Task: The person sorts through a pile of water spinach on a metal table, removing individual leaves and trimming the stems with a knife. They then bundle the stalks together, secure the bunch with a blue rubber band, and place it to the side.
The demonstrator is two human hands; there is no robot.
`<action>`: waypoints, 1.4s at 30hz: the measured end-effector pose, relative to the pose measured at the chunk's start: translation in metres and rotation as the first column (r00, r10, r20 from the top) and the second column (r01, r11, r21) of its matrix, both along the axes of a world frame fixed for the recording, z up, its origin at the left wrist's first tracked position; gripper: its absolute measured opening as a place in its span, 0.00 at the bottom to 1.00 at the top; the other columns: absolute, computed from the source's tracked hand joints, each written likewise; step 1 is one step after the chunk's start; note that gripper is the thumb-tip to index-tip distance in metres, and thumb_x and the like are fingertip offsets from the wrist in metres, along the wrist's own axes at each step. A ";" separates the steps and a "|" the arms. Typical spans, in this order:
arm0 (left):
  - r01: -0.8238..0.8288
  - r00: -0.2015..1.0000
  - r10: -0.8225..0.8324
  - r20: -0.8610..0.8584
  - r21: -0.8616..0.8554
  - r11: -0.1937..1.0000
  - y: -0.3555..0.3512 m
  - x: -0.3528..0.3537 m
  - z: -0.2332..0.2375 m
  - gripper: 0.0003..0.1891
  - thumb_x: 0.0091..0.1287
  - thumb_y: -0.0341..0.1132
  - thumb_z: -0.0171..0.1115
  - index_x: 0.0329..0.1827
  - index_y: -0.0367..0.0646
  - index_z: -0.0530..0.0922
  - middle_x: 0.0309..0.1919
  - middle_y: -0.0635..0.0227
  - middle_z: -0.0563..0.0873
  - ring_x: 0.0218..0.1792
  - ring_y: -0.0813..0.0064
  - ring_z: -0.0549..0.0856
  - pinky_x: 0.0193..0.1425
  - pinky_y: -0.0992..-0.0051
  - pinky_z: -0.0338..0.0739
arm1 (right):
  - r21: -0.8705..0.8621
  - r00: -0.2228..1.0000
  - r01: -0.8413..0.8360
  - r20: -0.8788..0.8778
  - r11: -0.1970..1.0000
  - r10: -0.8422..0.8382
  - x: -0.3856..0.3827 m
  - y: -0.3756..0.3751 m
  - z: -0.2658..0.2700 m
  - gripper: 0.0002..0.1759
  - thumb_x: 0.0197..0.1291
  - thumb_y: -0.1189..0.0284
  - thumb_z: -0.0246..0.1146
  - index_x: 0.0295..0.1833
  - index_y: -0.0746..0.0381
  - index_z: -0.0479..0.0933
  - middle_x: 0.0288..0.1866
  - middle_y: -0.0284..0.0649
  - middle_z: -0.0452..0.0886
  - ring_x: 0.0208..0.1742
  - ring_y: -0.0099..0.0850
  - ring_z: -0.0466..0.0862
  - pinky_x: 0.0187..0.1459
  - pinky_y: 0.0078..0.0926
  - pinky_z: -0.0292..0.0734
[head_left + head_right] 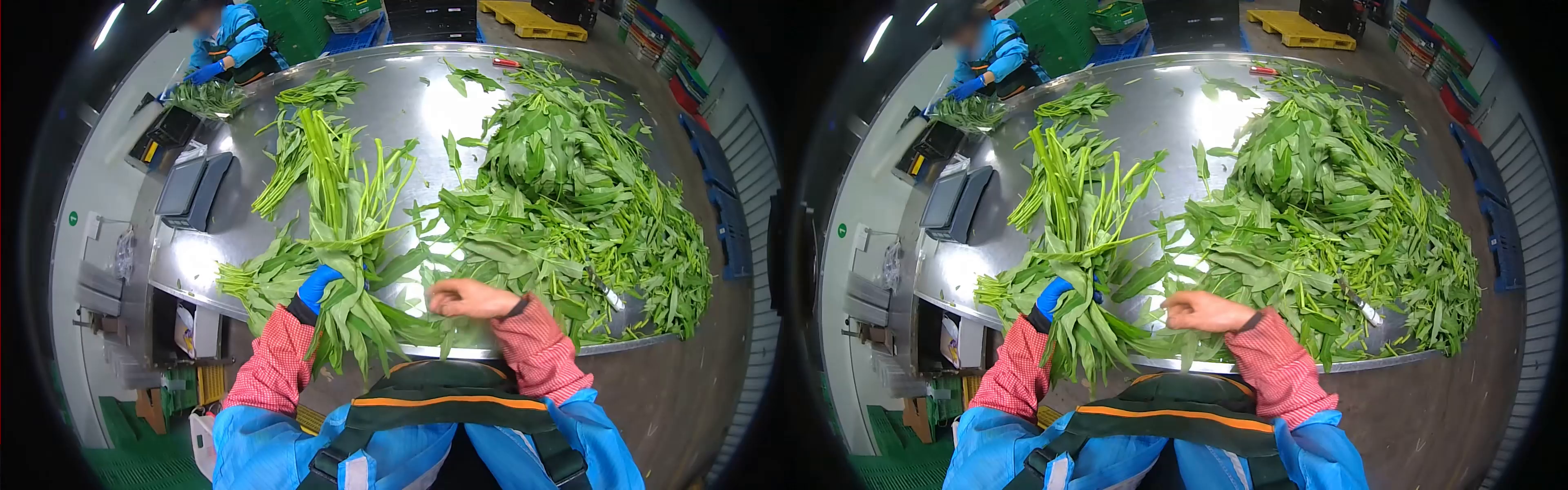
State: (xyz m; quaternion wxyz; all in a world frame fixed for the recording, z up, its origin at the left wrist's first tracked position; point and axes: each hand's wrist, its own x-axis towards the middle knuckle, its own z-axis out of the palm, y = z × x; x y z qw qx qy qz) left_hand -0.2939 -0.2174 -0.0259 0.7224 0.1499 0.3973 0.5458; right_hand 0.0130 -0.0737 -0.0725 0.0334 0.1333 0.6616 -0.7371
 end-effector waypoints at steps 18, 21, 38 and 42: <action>0.522 0.851 -0.504 -0.146 0.139 0.842 0.009 0.064 0.004 0.27 0.70 0.43 0.57 0.67 0.36 0.66 0.57 0.48 0.78 0.54 0.58 0.80 0.61 0.59 0.75 | 0.148 0.721 0.673 -0.350 0.724 -0.599 0.002 0.061 0.105 0.14 0.63 0.66 0.62 0.41 0.68 0.79 0.25 0.34 0.79 0.25 0.19 0.75 0.28 0.18 0.71; 0.564 0.824 -0.545 -0.151 0.142 0.813 0.013 0.082 0.015 0.28 0.70 0.43 0.58 0.68 0.38 0.65 0.58 0.54 0.78 0.55 0.63 0.80 0.61 0.64 0.75 | 0.285 0.839 0.544 -0.162 0.790 -0.519 -0.007 0.062 0.101 0.12 0.59 0.69 0.65 0.42 0.68 0.78 0.28 0.30 0.78 0.29 0.16 0.75 0.32 0.14 0.71; 0.508 0.816 -0.462 -0.348 0.049 0.860 0.015 0.090 0.017 0.38 0.58 0.35 0.70 0.71 0.39 0.63 0.63 0.59 0.74 0.61 0.66 0.76 0.66 0.66 0.69 | -0.700 0.838 0.401 0.021 0.591 -0.545 0.028 0.070 0.080 0.06 0.64 0.69 0.57 0.44 0.58 0.73 0.21 0.26 0.71 0.18 0.15 0.69 0.16 0.15 0.63; 0.533 0.807 -0.490 -0.330 0.051 0.844 0.016 0.088 0.028 0.36 0.60 0.35 0.67 0.72 0.40 0.61 0.65 0.60 0.72 0.62 0.68 0.74 0.68 0.67 0.67 | -0.442 0.801 0.472 -0.147 0.763 -0.581 0.046 0.093 0.079 0.13 0.66 0.63 0.57 0.48 0.62 0.75 0.19 0.25 0.68 0.17 0.17 0.68 0.19 0.16 0.61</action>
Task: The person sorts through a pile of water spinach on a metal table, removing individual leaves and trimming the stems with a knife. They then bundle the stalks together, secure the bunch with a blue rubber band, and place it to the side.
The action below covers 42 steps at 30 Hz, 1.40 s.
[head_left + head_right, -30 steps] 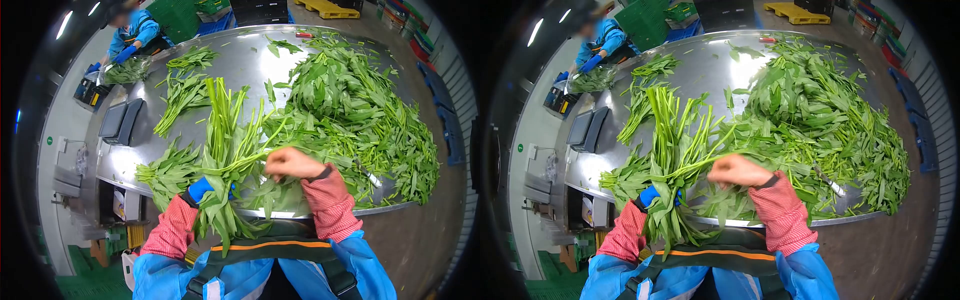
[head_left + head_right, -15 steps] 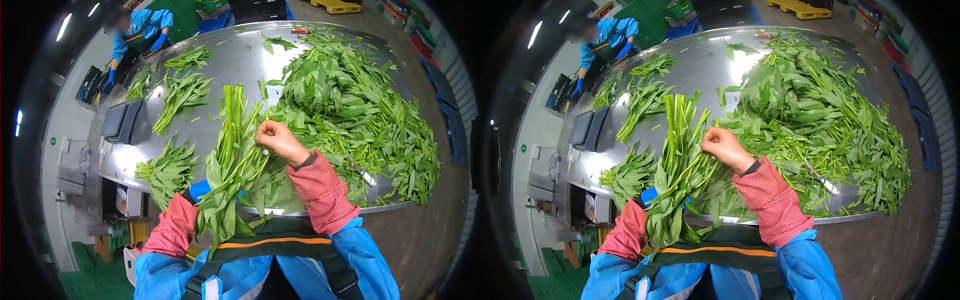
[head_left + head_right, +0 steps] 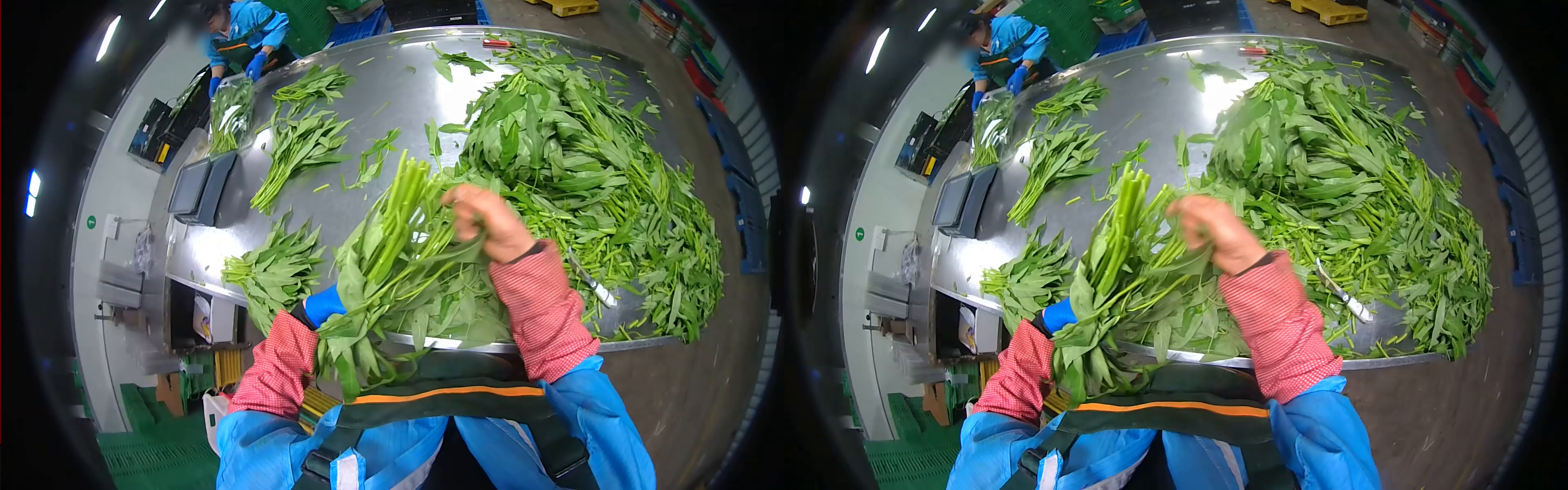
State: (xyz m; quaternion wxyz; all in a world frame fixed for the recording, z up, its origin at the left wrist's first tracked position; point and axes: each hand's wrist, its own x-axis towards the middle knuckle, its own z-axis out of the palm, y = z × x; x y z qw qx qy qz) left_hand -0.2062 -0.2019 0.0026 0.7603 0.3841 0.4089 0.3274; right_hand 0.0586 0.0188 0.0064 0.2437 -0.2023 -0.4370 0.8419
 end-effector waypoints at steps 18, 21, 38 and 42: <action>-0.107 0.972 0.121 -0.202 0.083 0.991 0.011 -0.025 -0.042 0.31 0.62 0.36 0.65 0.68 0.38 0.66 0.59 0.58 0.76 0.54 0.71 0.79 0.59 0.71 0.76 | -0.368 0.878 -0.338 -0.454 0.866 0.150 -0.047 -0.034 -0.080 0.50 0.62 0.33 0.43 0.74 0.65 0.51 0.64 0.49 0.70 0.62 0.40 0.73 0.64 0.39 0.67; -0.056 0.897 0.180 -0.404 0.301 0.952 0.023 0.029 -0.013 0.43 0.51 0.37 0.72 0.71 0.41 0.60 0.60 0.56 0.74 0.54 0.65 0.79 0.59 0.66 0.75 | -0.513 0.860 -0.258 -0.509 0.818 -0.048 -0.068 -0.016 -0.094 0.56 0.56 0.26 0.34 0.74 0.63 0.52 0.62 0.58 0.70 0.63 0.51 0.71 0.64 0.51 0.66; -0.339 0.693 0.591 -0.413 0.537 0.772 0.049 0.031 0.008 0.54 0.48 0.44 0.77 0.75 0.42 0.53 0.72 0.56 0.61 0.73 0.64 0.59 0.75 0.65 0.50 | -0.551 0.859 -0.043 -0.447 0.833 -0.251 -0.054 0.012 -0.088 0.53 0.60 0.28 0.32 0.52 0.70 0.74 0.25 0.43 0.77 0.28 0.35 0.78 0.45 0.38 0.77; 0.088 0.245 0.608 -0.755 0.642 0.762 0.060 0.094 0.002 0.64 0.41 0.59 0.77 0.75 0.34 0.49 0.73 0.50 0.57 0.74 0.53 0.56 0.75 0.63 0.52 | -0.411 0.928 -0.002 -0.340 0.911 -0.151 -0.069 0.017 -0.086 0.52 0.59 0.28 0.33 0.51 0.69 0.74 0.26 0.42 0.79 0.30 0.33 0.81 0.36 0.29 0.80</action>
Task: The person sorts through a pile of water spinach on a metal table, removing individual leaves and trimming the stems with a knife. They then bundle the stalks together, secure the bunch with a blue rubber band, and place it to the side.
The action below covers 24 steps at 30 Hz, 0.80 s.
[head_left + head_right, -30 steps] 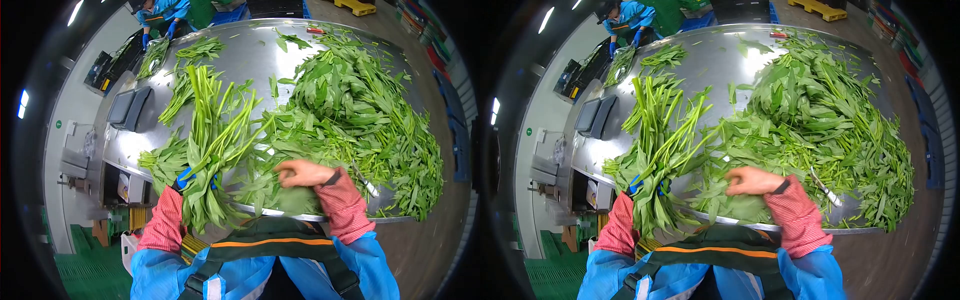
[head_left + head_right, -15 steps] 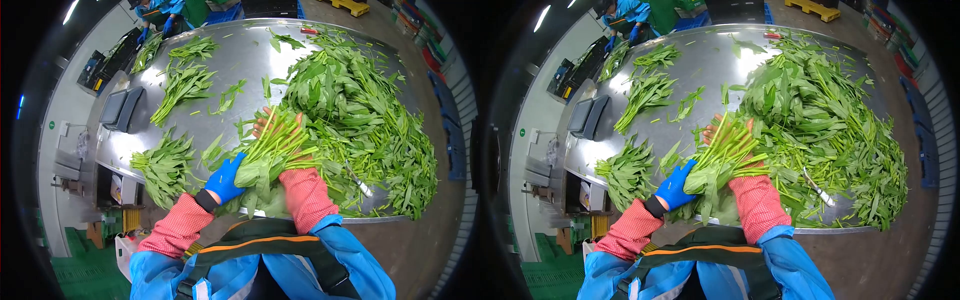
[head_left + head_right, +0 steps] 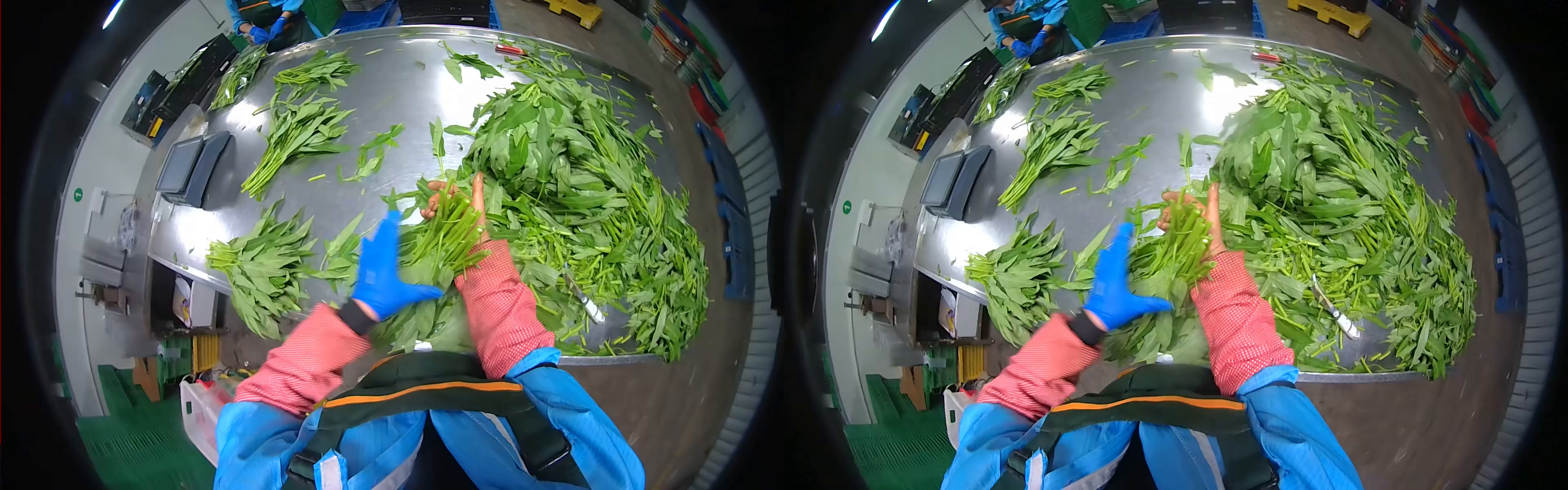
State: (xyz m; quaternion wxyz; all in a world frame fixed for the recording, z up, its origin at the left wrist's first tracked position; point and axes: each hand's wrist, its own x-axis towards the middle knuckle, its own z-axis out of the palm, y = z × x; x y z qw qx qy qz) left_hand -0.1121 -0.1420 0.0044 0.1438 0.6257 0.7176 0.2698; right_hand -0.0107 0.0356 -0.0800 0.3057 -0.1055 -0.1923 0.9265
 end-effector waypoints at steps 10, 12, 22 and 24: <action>-0.072 0.680 0.136 0.721 -0.118 0.990 0.036 -0.022 -0.061 0.41 0.53 0.31 0.73 0.70 0.40 0.61 0.57 0.64 0.78 0.55 0.73 0.78 0.63 0.70 0.71 | 0.401 0.985 -0.139 0.154 0.905 0.083 0.000 -0.027 0.051 0.57 0.54 0.25 0.40 0.74 0.61 0.50 0.64 0.48 0.69 0.65 0.42 0.70 0.67 0.42 0.62; 0.017 0.713 0.119 0.691 -0.186 0.982 0.037 -0.029 -0.062 0.40 0.53 0.31 0.73 0.70 0.41 0.62 0.56 0.64 0.78 0.55 0.73 0.78 0.63 0.70 0.70 | 0.508 0.987 -0.159 0.111 0.846 0.119 0.003 -0.036 0.064 0.61 0.52 0.31 0.56 0.77 0.61 0.41 0.67 0.43 0.62 0.68 0.34 0.65 0.69 0.36 0.59; -0.107 0.994 0.107 0.009 0.149 0.983 -0.002 -0.021 -0.002 0.46 0.48 0.54 0.72 0.69 0.43 0.63 0.61 0.51 0.73 0.61 0.49 0.72 0.66 0.55 0.64 | 0.802 0.805 0.030 0.335 0.597 -0.490 -0.022 -0.036 0.146 0.15 0.59 0.75 0.63 0.51 0.63 0.76 0.36 0.33 0.82 0.39 0.23 0.80 0.43 0.21 0.76; -0.152 0.988 0.153 0.001 0.103 0.983 -0.026 -0.043 -0.020 0.47 0.48 0.55 0.72 0.69 0.43 0.63 0.62 0.51 0.72 0.62 0.49 0.71 0.67 0.54 0.63 | 0.835 0.791 0.152 0.219 0.530 -0.571 -0.007 0.002 0.182 0.15 0.59 0.75 0.63 0.52 0.65 0.74 0.34 0.34 0.82 0.37 0.23 0.80 0.42 0.20 0.77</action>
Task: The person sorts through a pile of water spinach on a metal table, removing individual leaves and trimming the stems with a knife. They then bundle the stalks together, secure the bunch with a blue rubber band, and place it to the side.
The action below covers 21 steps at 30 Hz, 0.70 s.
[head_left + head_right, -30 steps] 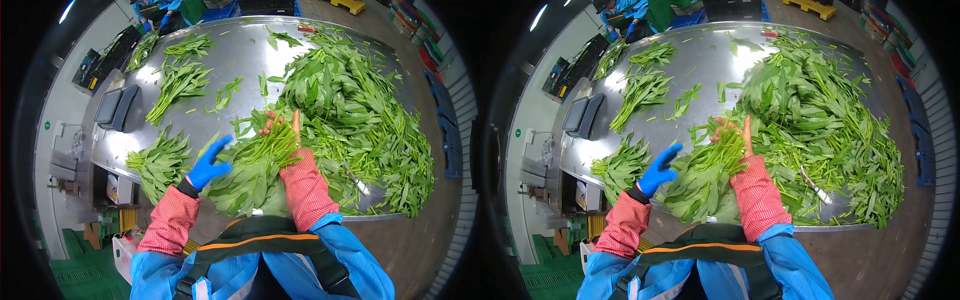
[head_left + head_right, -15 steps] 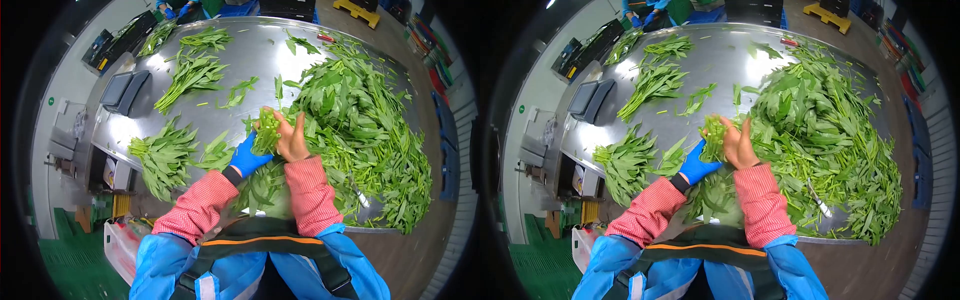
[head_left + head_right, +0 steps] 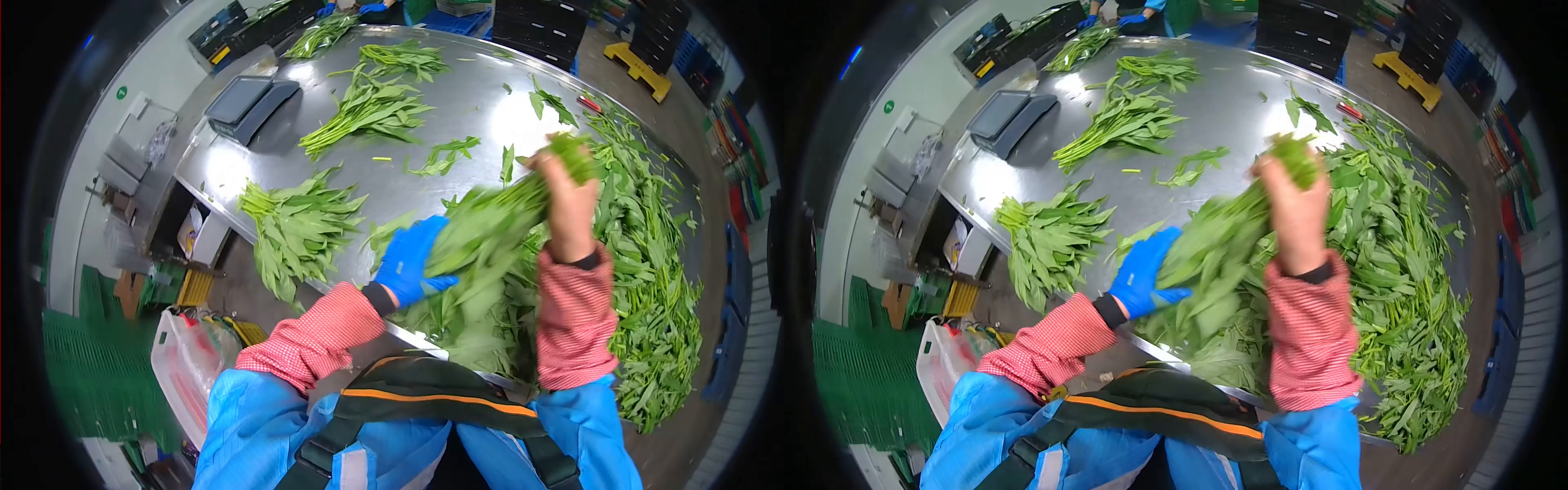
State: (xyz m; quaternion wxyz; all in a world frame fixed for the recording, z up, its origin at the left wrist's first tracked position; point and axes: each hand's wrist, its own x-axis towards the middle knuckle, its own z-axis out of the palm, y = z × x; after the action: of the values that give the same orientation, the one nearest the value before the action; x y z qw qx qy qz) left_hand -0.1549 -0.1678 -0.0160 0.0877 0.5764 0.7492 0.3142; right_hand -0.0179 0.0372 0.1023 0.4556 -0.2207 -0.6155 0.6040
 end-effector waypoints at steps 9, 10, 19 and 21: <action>0.154 -0.638 0.087 0.765 0.016 0.988 -0.041 -0.044 -0.016 0.38 0.65 0.48 0.62 0.75 0.48 0.56 0.64 0.59 0.72 0.63 0.61 0.75 0.69 0.59 0.68 | 0.870 0.864 -0.491 0.481 0.038 0.148 -0.052 -0.076 -0.036 0.09 0.48 0.76 0.59 0.38 0.61 0.73 0.31 0.39 0.72 0.39 0.37 0.77 0.41 0.32 0.76; 0.150 -0.122 0.032 0.992 -0.014 0.989 -0.058 -0.031 -0.010 0.38 0.65 0.50 0.60 0.75 0.49 0.55 0.65 0.61 0.72 0.64 0.61 0.73 0.71 0.58 0.65 | 0.817 0.804 -0.577 0.566 0.005 0.183 -0.049 -0.096 -0.060 0.08 0.48 0.74 0.58 0.36 0.60 0.70 0.31 0.38 0.70 0.40 0.37 0.77 0.48 0.34 0.76; 0.178 -0.681 0.127 0.722 -0.005 0.984 -0.080 0.001 -0.084 0.34 0.71 0.60 0.45 0.70 0.44 0.63 0.62 0.55 0.74 0.62 0.58 0.75 0.65 0.52 0.69 | 0.540 0.592 -0.740 0.806 0.401 0.007 0.012 -0.142 -0.081 0.25 0.48 0.69 0.65 0.54 0.63 0.71 0.47 0.42 0.73 0.55 0.40 0.74 0.62 0.40 0.67; 0.218 -0.745 0.148 0.651 0.027 0.976 -0.076 0.001 -0.082 0.32 0.71 0.58 0.47 0.69 0.42 0.64 0.60 0.52 0.76 0.60 0.56 0.78 0.63 0.54 0.73 | 0.291 0.483 -0.690 0.867 0.663 0.121 0.029 -0.134 -0.075 0.30 0.46 0.68 0.68 0.56 0.65 0.70 0.48 0.45 0.73 0.56 0.42 0.74 0.58 0.38 0.69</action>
State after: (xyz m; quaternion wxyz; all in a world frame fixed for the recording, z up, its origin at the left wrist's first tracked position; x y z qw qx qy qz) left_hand -0.1538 -0.2441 -0.0981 0.8013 -0.0657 0.1774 0.5675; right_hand 0.0111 -0.0973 0.0274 0.0103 -0.1388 -0.9431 0.3021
